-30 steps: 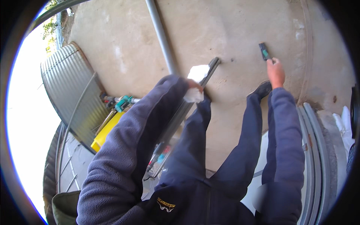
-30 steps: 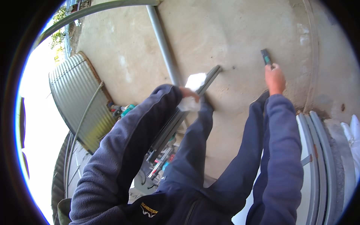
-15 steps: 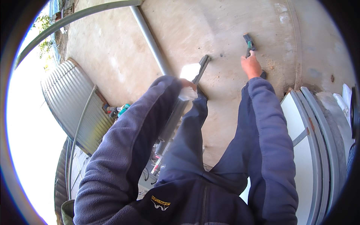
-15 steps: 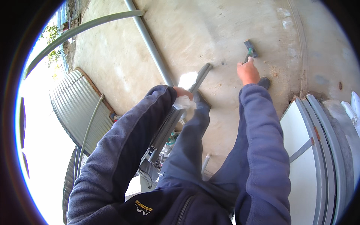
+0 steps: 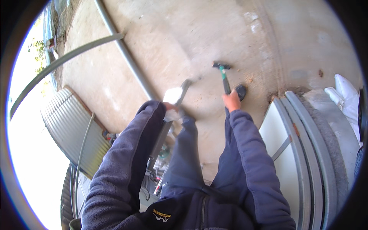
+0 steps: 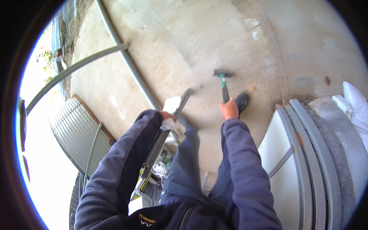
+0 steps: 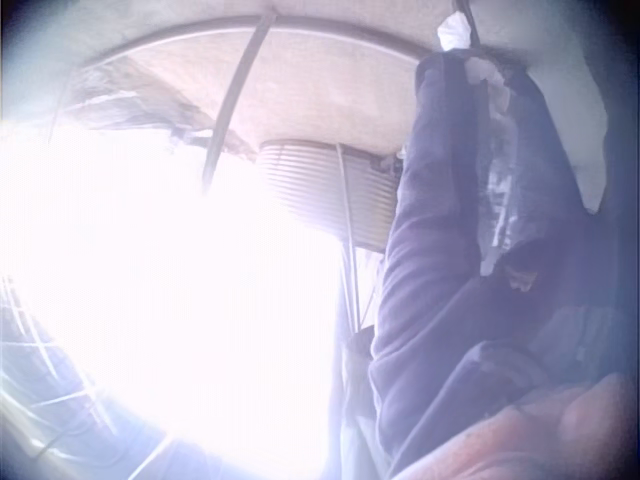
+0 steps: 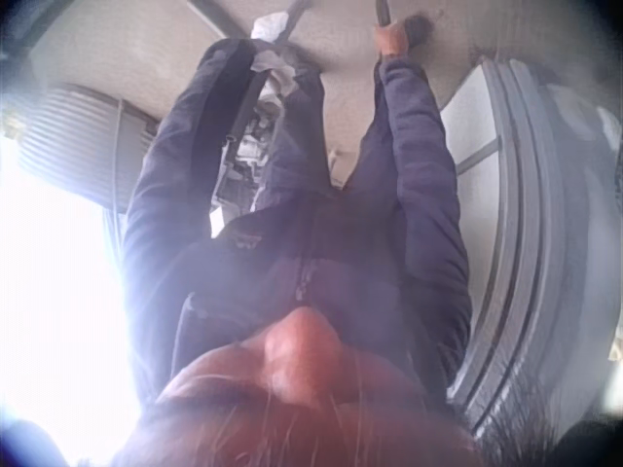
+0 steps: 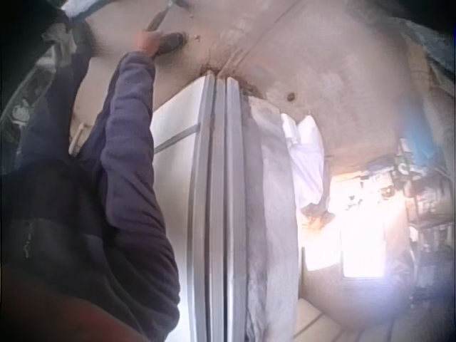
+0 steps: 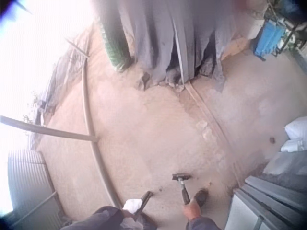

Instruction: The person uses an angle grinder to cut several metal pipes on the floor, producing sparks. After cutting, the person moves the cut pieces, picks up a hammer, and walks through the workshop.

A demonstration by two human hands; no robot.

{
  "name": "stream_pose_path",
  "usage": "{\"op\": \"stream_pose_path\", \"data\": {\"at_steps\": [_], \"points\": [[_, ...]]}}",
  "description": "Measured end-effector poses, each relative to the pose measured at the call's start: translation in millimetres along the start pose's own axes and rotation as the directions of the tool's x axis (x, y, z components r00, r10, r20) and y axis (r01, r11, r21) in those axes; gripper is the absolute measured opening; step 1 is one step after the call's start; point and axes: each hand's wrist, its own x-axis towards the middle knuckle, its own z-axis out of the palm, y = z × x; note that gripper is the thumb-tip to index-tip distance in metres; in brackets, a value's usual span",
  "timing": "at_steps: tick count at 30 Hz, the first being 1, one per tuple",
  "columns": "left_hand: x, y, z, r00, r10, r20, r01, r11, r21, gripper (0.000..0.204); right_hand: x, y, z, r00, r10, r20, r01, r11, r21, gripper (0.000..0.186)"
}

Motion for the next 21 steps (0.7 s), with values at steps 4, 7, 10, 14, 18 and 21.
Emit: {"op": "stream_pose_path", "data": {"at_steps": [4, 7, 10, 14, 18, 21], "points": [[11, 81, -27, 0.801, 0.472, -0.368, -0.202, 0.792, 0.576, 0.012, 21, 44, -35, 0.988, -0.036, 0.152, 0.019, 0.993, 0.117, 0.058], [-17, 99, -36, 0.853, 0.430, -0.296, -0.222, 0.812, 0.540, 0.012, 20, 39, -58, 0.983, 0.013, 0.185, -0.062, 0.964, 0.260, 0.046], [-56, 94, -35, 0.892, 0.393, -0.223, -0.243, 0.834, 0.495, 0.014, 0, 20, -97, 0.823, 0.131, 0.552, -0.544, 0.461, 0.701, 0.023], [-93, 100, -42, 0.917, 0.385, -0.107, -0.278, 0.807, 0.521, 0.021, -74, -5, -175, 0.739, -0.135, 0.660, -0.662, -0.326, 0.675, 0.016], [-125, 139, -67, 0.922, 0.378, 0.081, -0.320, 0.629, 0.709, 0.047, -206, -49, -252, 0.816, -0.371, 0.443, -0.577, -0.500, 0.645, 0.013], [-159, 171, -91, 0.919, 0.324, 0.226, -0.356, 0.431, 0.829, 0.068, -291, -91, -291, 0.840, -0.317, 0.441, -0.537, -0.370, 0.758, 0.015]]}}
